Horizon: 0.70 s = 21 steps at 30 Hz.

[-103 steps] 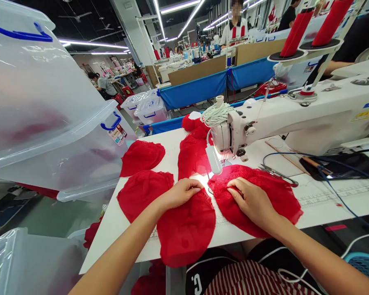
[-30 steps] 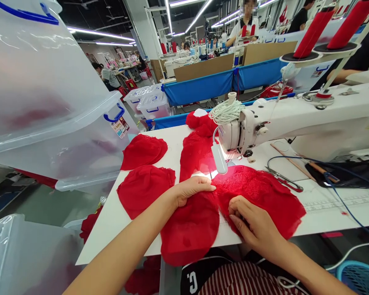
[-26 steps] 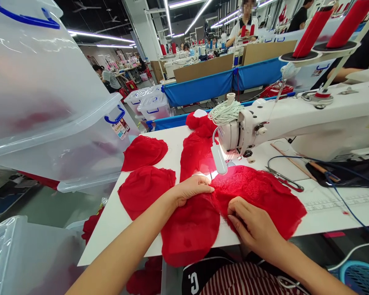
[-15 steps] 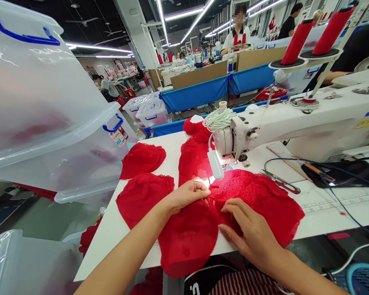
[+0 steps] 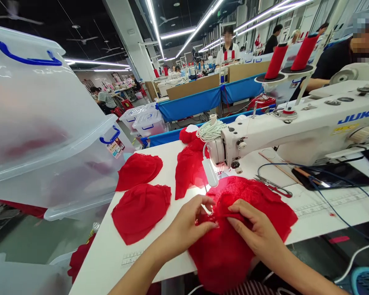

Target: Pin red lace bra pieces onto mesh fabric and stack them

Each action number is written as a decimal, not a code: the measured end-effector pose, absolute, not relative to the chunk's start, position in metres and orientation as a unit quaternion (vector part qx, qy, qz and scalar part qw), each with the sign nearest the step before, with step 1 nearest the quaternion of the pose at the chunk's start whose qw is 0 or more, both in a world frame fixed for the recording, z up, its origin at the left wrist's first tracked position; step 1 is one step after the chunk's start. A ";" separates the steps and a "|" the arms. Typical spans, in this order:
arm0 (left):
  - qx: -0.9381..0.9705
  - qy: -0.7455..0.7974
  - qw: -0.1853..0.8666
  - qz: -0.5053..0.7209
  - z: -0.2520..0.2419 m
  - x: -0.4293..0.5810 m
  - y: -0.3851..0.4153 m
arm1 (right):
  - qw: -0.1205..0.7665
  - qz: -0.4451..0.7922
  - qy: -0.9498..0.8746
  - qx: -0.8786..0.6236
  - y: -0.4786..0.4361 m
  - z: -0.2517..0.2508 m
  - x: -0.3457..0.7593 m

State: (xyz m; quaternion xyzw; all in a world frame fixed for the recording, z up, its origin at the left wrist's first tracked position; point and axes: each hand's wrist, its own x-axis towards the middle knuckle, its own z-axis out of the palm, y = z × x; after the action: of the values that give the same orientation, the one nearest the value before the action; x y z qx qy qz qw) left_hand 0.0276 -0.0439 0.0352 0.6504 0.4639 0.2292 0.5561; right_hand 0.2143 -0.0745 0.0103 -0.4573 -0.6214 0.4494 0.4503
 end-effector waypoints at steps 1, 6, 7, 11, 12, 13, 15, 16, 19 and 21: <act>0.679 0.478 0.510 0.225 0.036 0.027 -0.045 | 0.452 0.446 -0.623 -0.457 -0.076 0.016 0.218; 0.691 0.376 0.528 0.320 0.052 0.018 -0.053 | 0.399 0.566 -0.602 -0.399 -0.085 0.051 0.224; 0.680 0.337 0.566 0.323 0.056 0.015 -0.055 | 0.382 0.599 -0.592 -0.380 -0.088 0.057 0.223; 0.561 0.286 0.685 0.366 0.060 0.006 -0.073 | 0.379 0.661 -0.536 -0.364 -0.093 0.067 0.215; 0.507 0.289 0.716 0.382 0.058 0.004 -0.079 | 0.395 0.663 -0.519 -0.367 -0.092 0.064 0.210; 0.455 0.296 0.745 0.387 0.054 0.002 -0.085 | 0.414 0.666 -0.499 -0.369 -0.090 0.060 0.205; 0.391 0.324 0.785 0.354 0.045 -0.004 -0.096 | 0.447 0.683 -0.447 -0.366 -0.084 0.049 0.192; 0.377 0.350 0.791 0.331 0.040 -0.010 -0.100 | 0.459 0.695 -0.420 -0.360 -0.081 0.042 0.186; 0.349 0.437 0.746 0.360 0.035 -0.040 -0.097 | 0.460 0.725 -0.384 -0.338 -0.072 0.022 0.168; 0.347 0.487 0.683 0.418 0.044 -0.069 -0.082 | 0.457 0.711 -0.418 -0.333 -0.068 0.008 0.158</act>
State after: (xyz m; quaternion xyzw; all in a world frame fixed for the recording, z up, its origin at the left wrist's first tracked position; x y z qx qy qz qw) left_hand -0.0690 -0.0822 0.0435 0.3474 0.4871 0.4183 0.6834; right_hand 0.1583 -0.0675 0.0077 -0.3332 -0.4175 0.7111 0.4571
